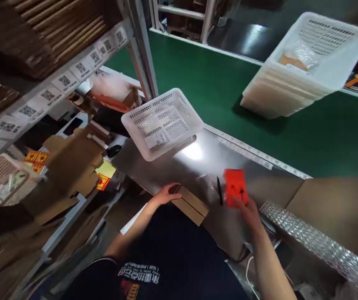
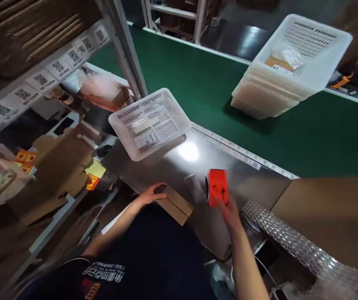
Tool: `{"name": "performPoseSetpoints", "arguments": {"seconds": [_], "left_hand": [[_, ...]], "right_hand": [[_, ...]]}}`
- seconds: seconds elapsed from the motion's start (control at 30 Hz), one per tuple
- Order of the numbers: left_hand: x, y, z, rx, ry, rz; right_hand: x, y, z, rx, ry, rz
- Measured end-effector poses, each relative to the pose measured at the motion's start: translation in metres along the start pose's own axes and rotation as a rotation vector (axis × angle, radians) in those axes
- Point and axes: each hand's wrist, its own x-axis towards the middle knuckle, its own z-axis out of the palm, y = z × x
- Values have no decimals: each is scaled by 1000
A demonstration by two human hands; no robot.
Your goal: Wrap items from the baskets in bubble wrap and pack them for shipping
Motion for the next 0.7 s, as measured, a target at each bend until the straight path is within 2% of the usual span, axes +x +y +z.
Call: {"name": "performPoseSetpoints", "arguments": {"seconds": [0.1,0.17,0.2,0.27,0.33,0.5,0.6,0.7], "left_hand": [[-1,1,0,-8,-4,-22],[0,0,1,-20,-4,-31],[0,0,2,-22,2,-35],[-1,1,4,-14,28,-41],[-5,4,5,-13,74,-35],[-23,24,4,-58,165,23],[-32,37,3,85,113,69],[-37,48,4,179,31,117]], "right_hand": [[-35,-30,29,203,-391,-9],[-45,-47,54,214,-558,38],[-45,-51,66,216,-599,67],[-43,-52,83,208,-606,121],[-40,-45,91,182,-574,137],[-43,-26,81,89,-606,-22],[-46,-23,79,68,-582,-114],[-48,-25,82,67,-555,-120]]}}
